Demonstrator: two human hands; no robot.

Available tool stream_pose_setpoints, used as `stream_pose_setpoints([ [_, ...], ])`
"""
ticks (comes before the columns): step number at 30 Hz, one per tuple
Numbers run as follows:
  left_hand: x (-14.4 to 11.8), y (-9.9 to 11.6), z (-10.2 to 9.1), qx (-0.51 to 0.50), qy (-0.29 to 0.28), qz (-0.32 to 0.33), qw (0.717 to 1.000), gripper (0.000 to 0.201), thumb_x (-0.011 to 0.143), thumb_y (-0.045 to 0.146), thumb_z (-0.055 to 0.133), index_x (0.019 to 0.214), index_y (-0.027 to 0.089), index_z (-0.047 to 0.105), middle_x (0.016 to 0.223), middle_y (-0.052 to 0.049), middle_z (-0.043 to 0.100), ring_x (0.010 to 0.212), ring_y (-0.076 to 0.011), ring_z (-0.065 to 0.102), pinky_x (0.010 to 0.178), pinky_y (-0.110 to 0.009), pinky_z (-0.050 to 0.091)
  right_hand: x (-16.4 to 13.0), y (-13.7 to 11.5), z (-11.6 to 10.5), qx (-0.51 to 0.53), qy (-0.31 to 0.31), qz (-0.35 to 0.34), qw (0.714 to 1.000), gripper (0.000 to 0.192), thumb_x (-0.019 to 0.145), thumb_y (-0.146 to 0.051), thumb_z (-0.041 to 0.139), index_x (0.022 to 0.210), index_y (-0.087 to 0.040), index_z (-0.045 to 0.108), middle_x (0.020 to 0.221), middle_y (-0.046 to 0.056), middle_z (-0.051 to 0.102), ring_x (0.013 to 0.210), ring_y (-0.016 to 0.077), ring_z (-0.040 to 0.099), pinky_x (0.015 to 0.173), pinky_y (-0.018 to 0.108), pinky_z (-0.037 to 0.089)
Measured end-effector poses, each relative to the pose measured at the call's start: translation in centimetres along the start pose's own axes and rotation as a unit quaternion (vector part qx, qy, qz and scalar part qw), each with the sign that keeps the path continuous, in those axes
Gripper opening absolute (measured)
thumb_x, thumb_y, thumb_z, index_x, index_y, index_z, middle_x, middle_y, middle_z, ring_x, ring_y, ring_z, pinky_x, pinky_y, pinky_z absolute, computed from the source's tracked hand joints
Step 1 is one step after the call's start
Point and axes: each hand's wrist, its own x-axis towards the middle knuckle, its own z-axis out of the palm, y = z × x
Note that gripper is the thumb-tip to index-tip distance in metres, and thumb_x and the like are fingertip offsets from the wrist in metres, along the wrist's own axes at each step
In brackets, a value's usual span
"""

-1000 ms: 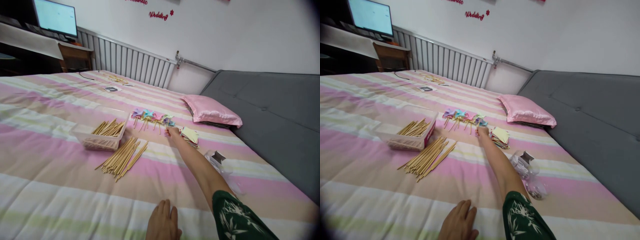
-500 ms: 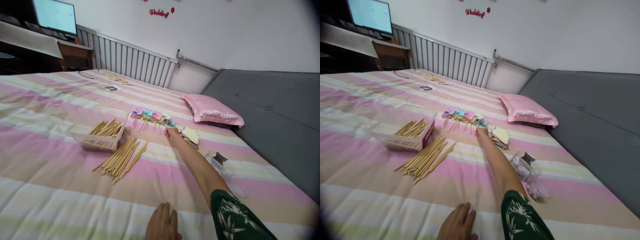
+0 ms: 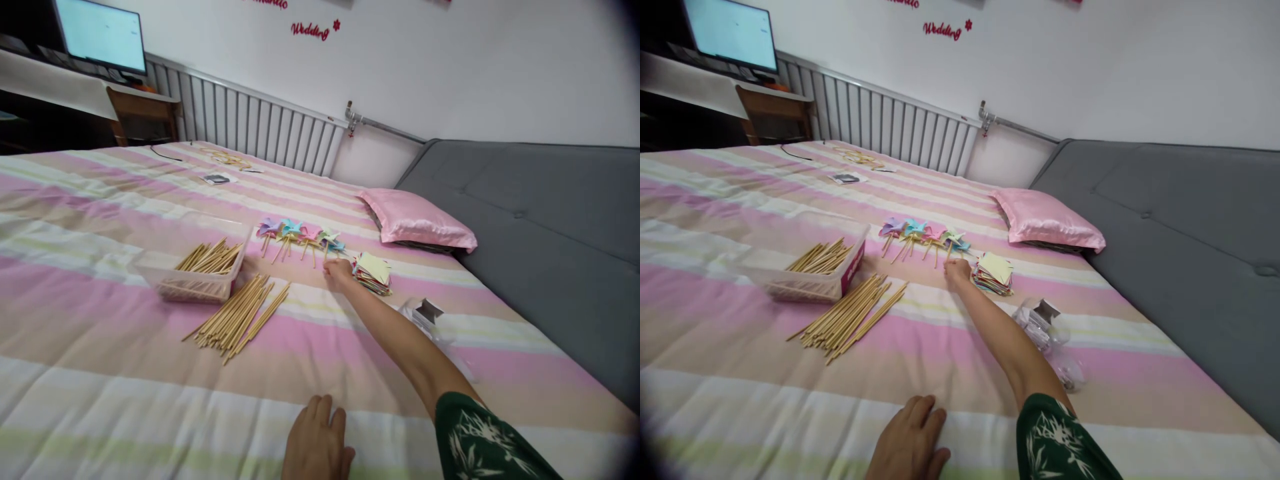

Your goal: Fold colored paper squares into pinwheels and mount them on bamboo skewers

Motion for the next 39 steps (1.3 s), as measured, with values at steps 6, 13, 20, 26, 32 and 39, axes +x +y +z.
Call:
stream_pose_setpoints([
  [6,-0.7,0.8,-0.7,0.004,0.031,-0.003,1.0,0.034,0.076,0.017,0.049,0.107,0.015,0.062,0.12,-0.013,0.057,0.111,-0.0277,0.049,0.095,-0.039,0.038,-0.8,-1.1,-4.6,-0.132,0.006,-0.083,0.988,0.024,0.088,-0.031,0.053,0.107,-0.016,0.058,0.111,0.007,0.059,0.094,0.0182,0.059,0.081,0.038,0.05],
  [13,-0.7,0.9,-1.0,0.006,0.048,0.005,0.999,0.026,0.077,0.016,0.047,0.097,0.016,0.064,0.108,-0.011,0.06,0.103,-0.0262,0.052,0.089,-0.039,0.04,0.2,-0.5,-11.7,-0.272,0.081,-0.088,0.955,0.025,0.088,-0.03,0.053,0.109,-0.017,0.057,0.114,0.008,0.057,0.1,0.0198,0.057,0.085,0.041,0.048],
  [20,-0.5,0.5,-0.8,-0.001,0.057,0.013,0.998,0.025,0.078,0.016,0.045,0.095,0.015,0.064,0.107,-0.011,0.06,0.101,-0.0261,0.052,0.087,-0.039,0.04,0.7,2.3,-14.1,-0.351,0.072,-0.085,0.93,0.028,0.087,-0.032,0.054,0.111,-0.017,0.056,0.115,0.008,0.057,0.1,0.0202,0.057,0.084,0.041,0.048],
  [26,-0.5,0.6,-0.9,-0.006,0.058,0.012,0.998,0.024,0.078,0.015,0.045,0.094,0.016,0.064,0.104,-0.01,0.06,0.099,-0.025,0.053,0.086,-0.038,0.04,1.8,3.6,-14.3,-0.376,0.054,-0.102,0.92,0.029,0.087,-0.032,0.054,0.112,-0.017,0.056,0.117,0.008,0.057,0.102,0.021,0.057,0.086,0.042,0.047],
  [32,-0.3,0.6,-1.1,-0.005,0.056,0.012,0.998,0.023,0.078,0.015,0.045,0.093,0.016,0.064,0.103,-0.009,0.06,0.1,-0.0246,0.052,0.086,-0.037,0.04,3.1,4.2,-14.8,-0.393,0.031,-0.094,0.914,0.029,0.088,-0.031,0.054,0.113,-0.018,0.055,0.116,0.008,0.056,0.098,0.0197,0.058,0.082,0.039,0.05],
  [39,-0.3,0.6,-1.0,-0.003,0.06,0.013,0.998,0.023,0.079,0.014,0.045,0.092,0.015,0.064,0.102,-0.01,0.06,0.099,-0.0244,0.053,0.086,-0.037,0.04,3.2,4.3,-15.5,-0.408,0.019,-0.11,0.906,0.03,0.088,-0.03,0.054,0.114,-0.017,0.054,0.117,0.008,0.056,0.099,0.0201,0.058,0.082,0.04,0.05],
])
